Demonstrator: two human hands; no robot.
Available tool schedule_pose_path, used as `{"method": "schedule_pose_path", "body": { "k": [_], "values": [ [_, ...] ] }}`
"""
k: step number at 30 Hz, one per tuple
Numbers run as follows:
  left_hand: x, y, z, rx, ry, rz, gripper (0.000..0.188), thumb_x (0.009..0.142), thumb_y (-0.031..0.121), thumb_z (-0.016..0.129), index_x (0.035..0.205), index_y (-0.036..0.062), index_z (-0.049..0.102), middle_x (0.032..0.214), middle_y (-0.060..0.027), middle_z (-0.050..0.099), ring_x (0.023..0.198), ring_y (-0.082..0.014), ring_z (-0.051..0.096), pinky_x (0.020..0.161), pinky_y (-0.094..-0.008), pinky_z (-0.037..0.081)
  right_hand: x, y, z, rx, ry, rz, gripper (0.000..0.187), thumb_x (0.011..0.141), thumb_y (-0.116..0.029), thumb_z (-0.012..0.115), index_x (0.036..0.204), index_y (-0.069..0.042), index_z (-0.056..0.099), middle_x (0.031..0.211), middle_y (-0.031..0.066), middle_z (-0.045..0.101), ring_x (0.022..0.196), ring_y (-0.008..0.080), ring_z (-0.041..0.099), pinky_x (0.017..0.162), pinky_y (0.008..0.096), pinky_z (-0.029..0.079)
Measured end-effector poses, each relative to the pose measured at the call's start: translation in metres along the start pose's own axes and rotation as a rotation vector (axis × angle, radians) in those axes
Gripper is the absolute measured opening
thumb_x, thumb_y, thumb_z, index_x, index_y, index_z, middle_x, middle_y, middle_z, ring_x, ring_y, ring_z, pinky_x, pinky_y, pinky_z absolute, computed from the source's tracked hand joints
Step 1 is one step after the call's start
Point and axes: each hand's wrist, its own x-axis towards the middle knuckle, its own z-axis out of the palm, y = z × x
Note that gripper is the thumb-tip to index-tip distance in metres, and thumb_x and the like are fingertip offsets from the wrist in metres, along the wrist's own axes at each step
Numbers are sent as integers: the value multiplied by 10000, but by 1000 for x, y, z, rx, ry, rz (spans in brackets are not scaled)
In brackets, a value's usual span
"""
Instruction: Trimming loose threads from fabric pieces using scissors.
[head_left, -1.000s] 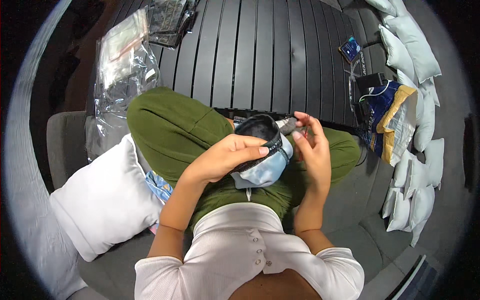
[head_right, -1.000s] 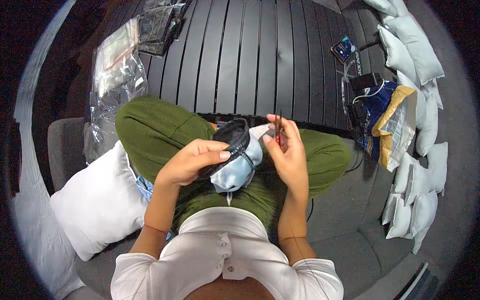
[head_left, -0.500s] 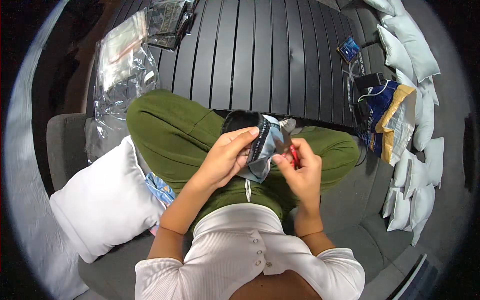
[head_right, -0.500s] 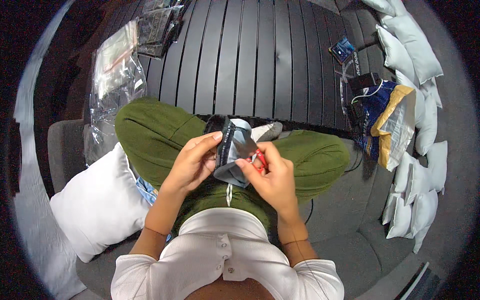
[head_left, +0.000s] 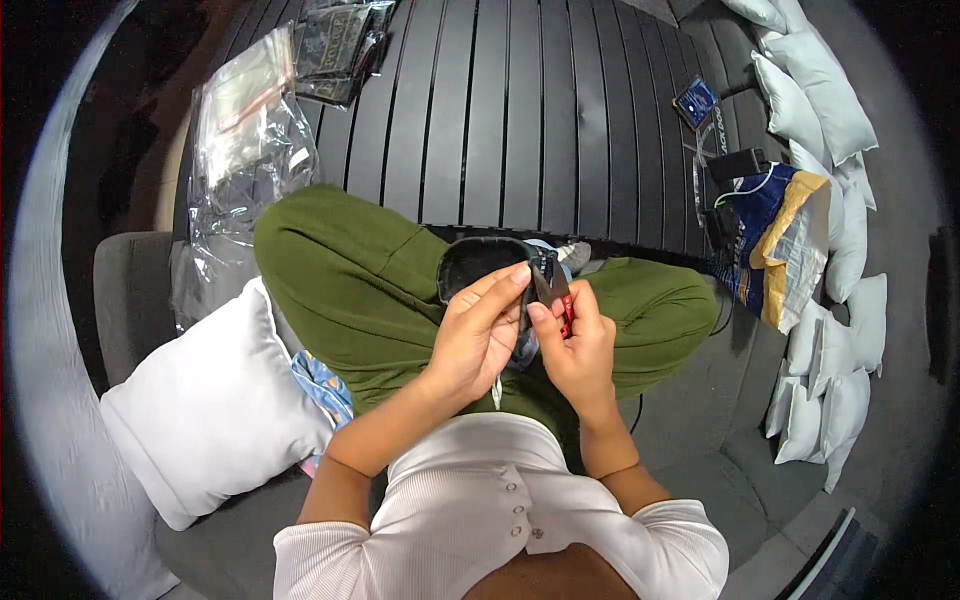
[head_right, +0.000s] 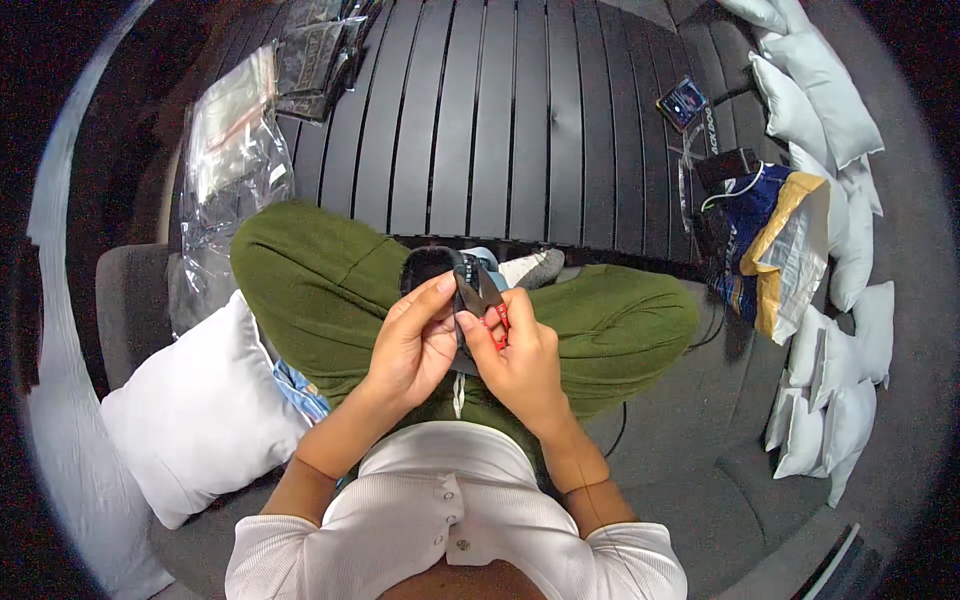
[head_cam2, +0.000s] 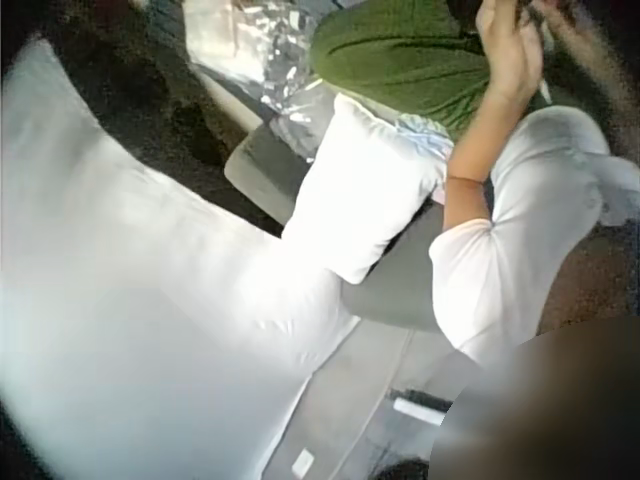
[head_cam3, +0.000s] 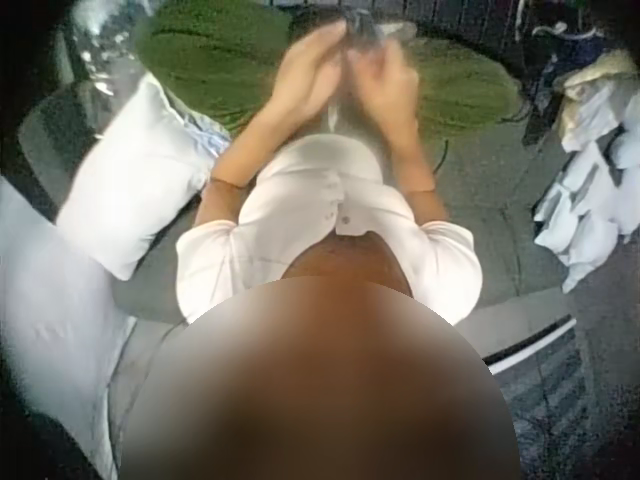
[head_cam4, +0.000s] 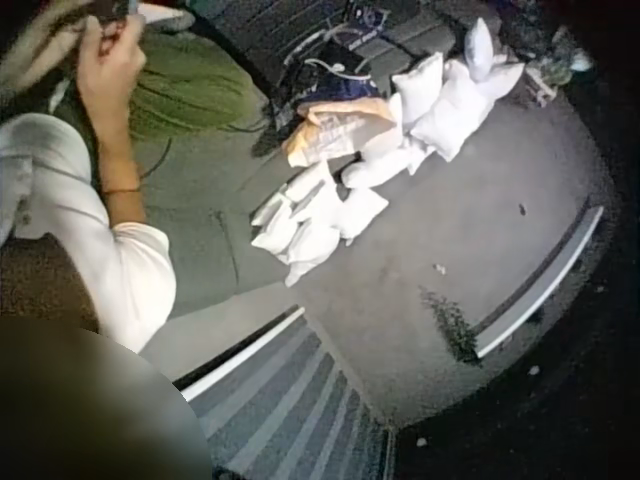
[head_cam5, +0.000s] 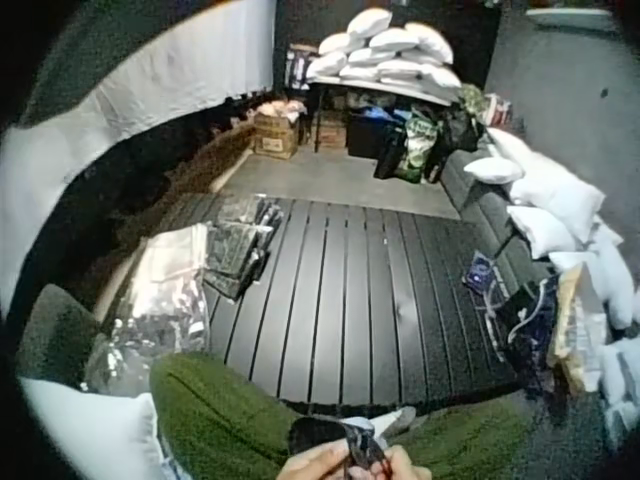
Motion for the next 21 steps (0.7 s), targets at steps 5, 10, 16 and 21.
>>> {"method": "schedule_pose_path", "body": {
  "k": [5,10,16,21],
  "values": [
    [-2,-9,4,95,83,70,248,859,78,512,1078,-37,523,965,-86,594,865,-120,564,797,-236,444,1,6,0,-29,-16,-24,220,811,-142,599,794,-6,426,545,37,486,444,85,462,420,229,378],
    [-5,-12,2,276,87,141,237,854,66,513,1073,-25,527,966,-85,594,854,-110,565,775,-230,451,0,3,1,-8,23,-27,202,828,-161,569,772,-30,427,548,-9,426,476,50,379,425,211,326],
    [-4,-8,-1,227,46,85,205,843,75,542,1022,-24,550,943,-72,596,846,-106,556,780,-227,434,1,5,-2,-47,-2,-67,217,825,-154,579,806,-4,423,548,47,493,441,98,474,420,240,383],
    [-3,-8,1,144,38,52,190,846,88,540,1002,-18,561,917,-66,596,850,-106,546,788,-230,425,2,7,-1,-63,-3,-82,209,826,-151,575,814,-1,430,556,54,499,447,106,491,423,244,389]
  ]
}}
